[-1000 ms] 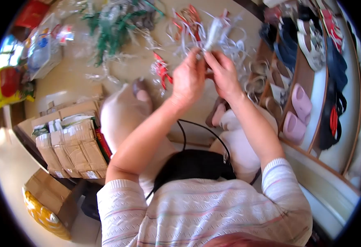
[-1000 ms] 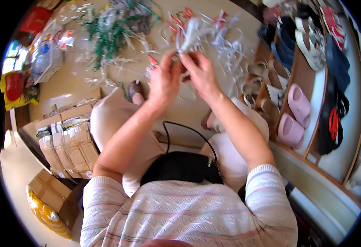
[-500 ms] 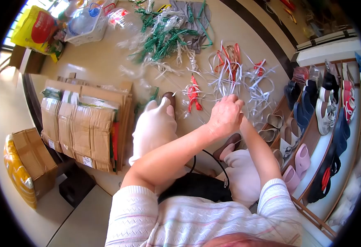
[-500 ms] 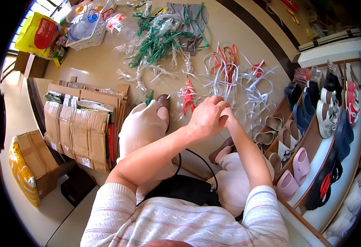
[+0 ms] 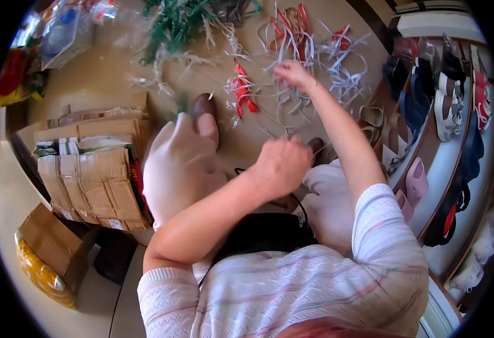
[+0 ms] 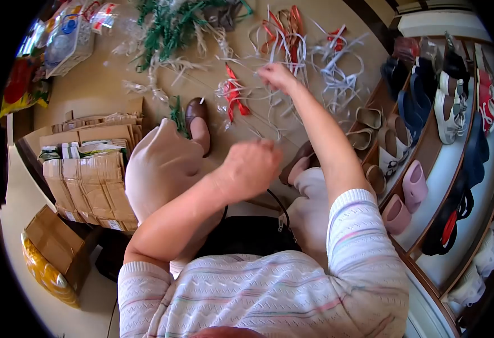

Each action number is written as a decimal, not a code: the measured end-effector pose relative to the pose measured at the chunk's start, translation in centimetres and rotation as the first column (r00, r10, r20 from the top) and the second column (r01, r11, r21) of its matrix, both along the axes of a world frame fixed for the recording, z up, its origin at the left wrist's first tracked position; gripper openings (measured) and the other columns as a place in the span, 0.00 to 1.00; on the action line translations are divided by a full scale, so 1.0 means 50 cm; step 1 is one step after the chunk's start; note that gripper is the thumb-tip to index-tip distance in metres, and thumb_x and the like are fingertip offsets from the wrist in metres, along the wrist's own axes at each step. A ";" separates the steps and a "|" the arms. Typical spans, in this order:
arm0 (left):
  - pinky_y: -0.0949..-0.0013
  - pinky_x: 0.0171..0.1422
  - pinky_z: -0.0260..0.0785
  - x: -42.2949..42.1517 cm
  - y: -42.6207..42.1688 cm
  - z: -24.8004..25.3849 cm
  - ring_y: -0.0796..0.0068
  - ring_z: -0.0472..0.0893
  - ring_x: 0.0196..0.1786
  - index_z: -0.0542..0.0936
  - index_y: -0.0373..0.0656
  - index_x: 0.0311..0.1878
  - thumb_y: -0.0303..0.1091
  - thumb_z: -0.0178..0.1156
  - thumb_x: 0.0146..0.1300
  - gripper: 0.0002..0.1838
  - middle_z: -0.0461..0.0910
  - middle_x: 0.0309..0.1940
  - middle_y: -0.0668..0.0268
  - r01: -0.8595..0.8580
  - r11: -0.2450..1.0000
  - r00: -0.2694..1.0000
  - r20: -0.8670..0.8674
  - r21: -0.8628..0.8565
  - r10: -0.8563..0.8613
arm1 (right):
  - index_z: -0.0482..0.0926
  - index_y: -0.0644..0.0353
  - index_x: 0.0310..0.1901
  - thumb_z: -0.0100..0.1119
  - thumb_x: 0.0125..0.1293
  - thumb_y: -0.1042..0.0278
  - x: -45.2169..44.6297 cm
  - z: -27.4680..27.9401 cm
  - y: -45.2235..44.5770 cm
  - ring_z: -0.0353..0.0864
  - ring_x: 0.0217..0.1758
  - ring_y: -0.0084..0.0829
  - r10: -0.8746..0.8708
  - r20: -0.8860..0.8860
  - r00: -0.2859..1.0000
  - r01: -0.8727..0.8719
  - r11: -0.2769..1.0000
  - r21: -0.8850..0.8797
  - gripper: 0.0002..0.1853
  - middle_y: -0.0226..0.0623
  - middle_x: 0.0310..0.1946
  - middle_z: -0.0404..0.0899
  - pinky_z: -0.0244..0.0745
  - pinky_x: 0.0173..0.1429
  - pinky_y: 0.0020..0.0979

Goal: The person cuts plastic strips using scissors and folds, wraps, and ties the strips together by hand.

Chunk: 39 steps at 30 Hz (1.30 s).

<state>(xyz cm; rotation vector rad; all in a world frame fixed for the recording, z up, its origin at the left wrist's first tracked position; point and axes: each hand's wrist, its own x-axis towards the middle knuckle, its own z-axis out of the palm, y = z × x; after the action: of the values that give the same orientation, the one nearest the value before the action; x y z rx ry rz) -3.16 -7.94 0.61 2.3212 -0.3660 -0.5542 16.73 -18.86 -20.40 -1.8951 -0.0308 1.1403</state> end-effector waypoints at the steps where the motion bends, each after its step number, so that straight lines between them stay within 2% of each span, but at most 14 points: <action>1: 0.62 0.39 0.71 -0.013 -0.007 0.006 0.62 0.78 0.39 0.76 0.41 0.33 0.32 0.52 0.53 0.07 0.75 0.33 0.57 0.164 0.982 0.986 -0.008 0.089 -0.164 | 0.77 0.58 0.40 0.57 0.58 0.57 -0.027 -0.058 -0.062 0.70 0.22 0.20 -0.059 -0.029 0.998 0.057 0.996 -0.066 0.14 0.31 0.24 0.75 0.61 0.18 0.22; 4: 0.62 0.43 0.69 -0.045 -0.033 0.002 0.62 0.77 0.39 0.76 0.40 0.34 0.30 0.50 0.53 0.07 0.75 0.34 0.58 0.337 0.941 0.939 -0.079 0.014 -0.335 | 0.76 0.51 0.45 0.59 0.59 0.55 -0.109 -0.131 -0.170 0.73 0.33 0.21 -0.092 -0.184 0.979 0.006 0.908 -0.418 0.15 0.26 0.34 0.76 0.65 0.27 0.27; 6: 0.61 0.44 0.69 -0.032 -0.037 0.014 0.62 0.77 0.40 0.75 0.39 0.34 0.29 0.50 0.53 0.07 0.74 0.34 0.58 0.317 0.947 0.942 -0.101 -0.043 -0.320 | 0.79 0.48 0.44 0.59 0.57 0.56 -0.157 -0.135 -0.168 0.72 0.34 0.23 -0.320 -0.157 0.934 0.259 0.913 -0.315 0.14 0.28 0.33 0.75 0.67 0.31 0.35; 9: 0.60 0.45 0.69 -0.020 -0.050 0.012 0.62 0.76 0.41 0.75 0.38 0.35 0.29 0.51 0.53 0.08 0.73 0.34 0.58 0.266 0.961 0.958 -0.092 -0.070 -0.272 | 0.79 0.44 0.46 0.59 0.57 0.53 -0.158 -0.155 -0.114 0.71 0.43 0.25 -0.468 -0.251 0.847 0.467 0.882 -0.065 0.16 0.27 0.41 0.75 0.66 0.39 0.44; 12: 0.60 0.45 0.69 -0.011 -0.056 0.006 0.62 0.76 0.41 0.74 0.39 0.36 0.30 0.52 0.53 0.08 0.73 0.34 0.58 0.259 0.964 0.958 -0.110 -0.057 -0.264 | 0.78 0.49 0.45 0.61 0.56 0.54 -0.122 -0.181 -0.066 0.73 0.44 0.23 -0.535 -0.214 0.818 0.554 0.832 0.038 0.16 0.28 0.39 0.77 0.69 0.36 0.37; 16: 0.61 0.45 0.69 0.005 -0.047 0.002 0.61 0.76 0.42 0.74 0.40 0.37 0.32 0.54 0.53 0.09 0.72 0.35 0.58 0.237 0.971 0.968 -0.094 0.020 -0.234 | 0.76 0.55 0.43 0.59 0.59 0.62 -0.048 -0.100 -0.074 0.77 0.37 0.19 -0.556 -0.193 0.809 0.585 0.793 0.169 0.12 0.27 0.34 0.79 0.70 0.31 0.23; 20: 0.63 0.46 0.69 0.040 -0.024 -0.002 0.60 0.75 0.42 0.75 0.41 0.40 0.30 0.60 0.49 0.13 0.73 0.37 0.58 -0.153 0.983 0.980 0.114 -0.097 0.164 | 0.74 0.57 0.43 0.55 0.61 0.71 -0.001 0.076 -0.128 0.78 0.29 0.19 -0.544 -0.072 0.836 0.522 0.749 0.408 0.08 0.29 0.31 0.79 0.69 0.29 0.17; 22: 0.63 0.46 0.69 0.056 -0.010 -0.001 0.58 0.75 0.43 0.75 0.41 0.43 0.26 0.60 0.48 0.16 0.74 0.40 0.58 -0.409 0.883 0.842 0.278 -0.230 0.463 | 0.71 0.59 0.47 0.53 0.62 0.72 -0.009 0.198 -0.125 0.78 0.30 0.21 -0.447 -0.024 0.894 0.406 0.787 0.465 0.11 0.31 0.32 0.79 0.70 0.30 0.19; 24: 0.64 0.46 0.69 0.069 0.002 -0.001 0.57 0.75 0.45 0.74 0.40 0.46 0.28 0.60 0.49 0.18 0.74 0.43 0.55 -0.486 0.810 0.824 0.136 -0.329 0.550 | 0.68 0.60 0.50 0.51 0.63 0.73 -0.034 0.313 -0.118 0.78 0.30 0.22 -0.355 0.025 0.935 0.281 0.781 0.557 0.13 0.33 0.32 0.79 0.71 0.32 0.21; 29: 0.67 0.41 0.70 0.053 -0.064 -0.014 0.67 0.78 0.36 0.75 0.41 0.49 0.35 0.59 0.54 0.18 0.78 0.40 0.59 -0.167 0.801 0.922 0.198 -0.575 0.334 | 0.64 0.61 0.52 0.49 0.64 0.74 -0.115 0.547 -0.098 0.77 0.32 0.26 -0.360 0.036 0.932 0.202 0.600 0.774 0.15 0.39 0.34 0.77 0.72 0.37 0.26; 32: 0.66 0.40 0.69 0.051 -0.066 -0.003 0.67 0.78 0.31 0.77 0.41 0.46 0.36 0.58 0.55 0.16 0.79 0.28 0.62 -0.037 0.809 0.967 -0.225 -0.587 -0.119 | 0.65 0.63 0.51 0.48 0.64 0.74 -0.137 0.646 -0.111 0.73 0.32 0.25 -0.384 0.015 0.923 0.195 0.500 0.844 0.14 0.39 0.35 0.76 0.68 0.38 0.26; 33: 0.65 0.38 0.69 0.045 -0.069 -0.007 0.63 0.79 0.31 0.79 0.42 0.41 0.39 0.56 0.56 0.13 0.79 0.22 0.63 -0.048 0.815 0.974 -0.210 -0.577 -0.091 | 0.65 0.63 0.53 0.48 0.64 0.74 -0.126 0.676 -0.133 0.70 0.31 0.24 -0.373 0.016 0.928 0.165 0.449 0.878 0.16 0.37 0.34 0.74 0.65 0.38 0.25; 36: 0.62 0.40 0.69 0.049 -0.056 -0.046 0.60 0.80 0.33 0.79 0.45 0.39 0.41 0.54 0.57 0.12 0.80 0.26 0.62 0.117 0.977 0.977 0.197 -0.178 -0.081 | 0.65 0.66 0.56 0.47 0.64 0.74 -0.091 0.781 -0.214 0.65 0.30 0.21 -0.423 0.028 0.906 0.149 0.381 0.912 0.18 0.33 0.33 0.72 0.60 0.38 0.23; 39: 0.55 0.45 0.67 0.058 -0.021 -0.060 0.59 0.79 0.39 0.81 0.49 0.36 0.41 0.51 0.57 0.12 0.81 0.31 0.63 -0.032 0.977 0.986 0.165 0.209 -0.003 | 0.68 0.68 0.51 0.46 0.65 0.75 -0.111 0.889 -0.249 0.63 0.28 0.21 -0.463 0.139 0.876 0.055 0.382 0.922 0.13 0.31 0.30 0.70 0.58 0.35 0.23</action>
<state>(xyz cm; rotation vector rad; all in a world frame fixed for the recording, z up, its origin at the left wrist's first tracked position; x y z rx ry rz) -0.24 -9.00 -2.37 2.5824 -0.3826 -0.4114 11.16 -31.29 24.04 -0.9955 -0.4620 0.3125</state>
